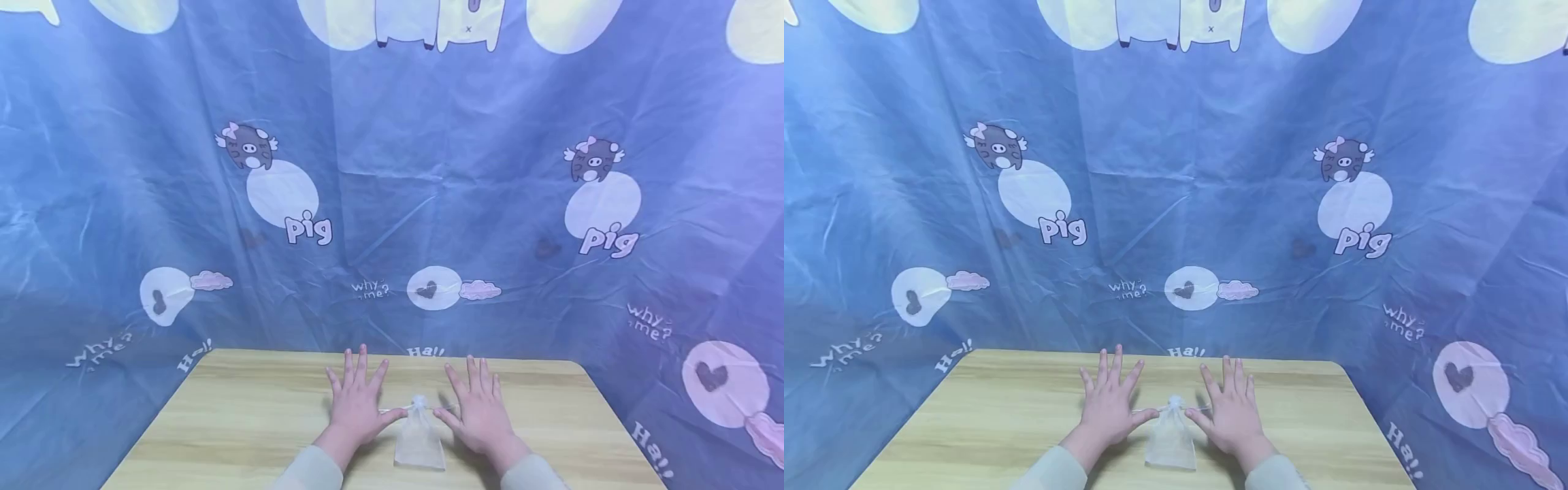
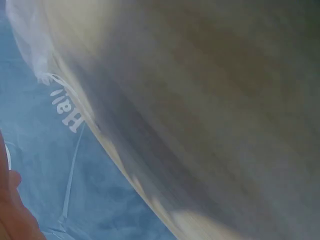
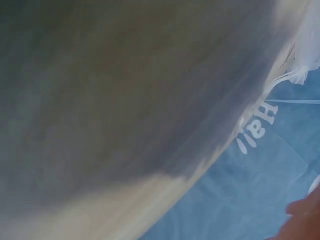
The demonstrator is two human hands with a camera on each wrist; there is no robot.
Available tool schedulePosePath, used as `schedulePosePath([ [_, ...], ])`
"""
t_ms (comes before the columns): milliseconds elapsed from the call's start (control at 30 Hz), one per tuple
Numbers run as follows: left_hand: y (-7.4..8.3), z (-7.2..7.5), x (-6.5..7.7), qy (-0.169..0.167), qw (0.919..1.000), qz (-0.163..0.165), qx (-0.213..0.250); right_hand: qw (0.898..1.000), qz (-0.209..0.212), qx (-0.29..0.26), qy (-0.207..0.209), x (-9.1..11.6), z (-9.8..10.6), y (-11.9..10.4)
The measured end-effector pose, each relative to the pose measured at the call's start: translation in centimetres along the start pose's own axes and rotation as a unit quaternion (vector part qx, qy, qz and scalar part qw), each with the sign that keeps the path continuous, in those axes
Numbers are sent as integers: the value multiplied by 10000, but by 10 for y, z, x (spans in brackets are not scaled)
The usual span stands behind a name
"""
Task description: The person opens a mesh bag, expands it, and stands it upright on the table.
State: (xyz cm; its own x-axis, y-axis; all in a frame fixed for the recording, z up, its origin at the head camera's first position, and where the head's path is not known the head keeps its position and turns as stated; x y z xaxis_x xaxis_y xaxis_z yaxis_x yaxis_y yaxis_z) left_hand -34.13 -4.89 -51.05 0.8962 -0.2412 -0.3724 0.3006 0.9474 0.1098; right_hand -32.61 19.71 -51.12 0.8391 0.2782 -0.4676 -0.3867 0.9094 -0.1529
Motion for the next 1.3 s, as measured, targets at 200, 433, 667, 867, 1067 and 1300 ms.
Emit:
schedulePosePath([
  [200,0,7,-2,25,9999,60,138,9998,95,-117,146,-4,6,1],
  [433,0,11,-8,-128,9995,195,193,9988,-129,-440,144,-9,8,1],
  [667,2,12,-12,-18,9967,152,802,9959,-265,-807,315,-15,12,3],
  [867,-1,10,-15,296,9906,76,1336,9917,-420,-1147,408,-21,11,4],
  [1067,-1,15,-20,440,9825,42,1811,9814,-793,-1733,241,-27,9,6],
  [1300,-1,13,-23,400,9789,171,1998,9670,-1252,-2217,4,-31,3,4],
])
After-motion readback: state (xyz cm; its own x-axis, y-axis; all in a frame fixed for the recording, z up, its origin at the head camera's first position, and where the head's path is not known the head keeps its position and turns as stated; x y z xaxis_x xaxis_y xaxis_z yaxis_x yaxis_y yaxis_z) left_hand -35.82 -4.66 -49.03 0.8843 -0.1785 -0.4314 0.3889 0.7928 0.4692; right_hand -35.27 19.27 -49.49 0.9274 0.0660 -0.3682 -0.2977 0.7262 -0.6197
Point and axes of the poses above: each hand's wrist, its own x-axis away from the middle knuckle, its own z-axis out of the back of the hand, y = z × x, the point moved 6 cm from there along -x, towards the middle knuckle, and after that the axes turned 1 degree about -y, right-handed, at the moved point
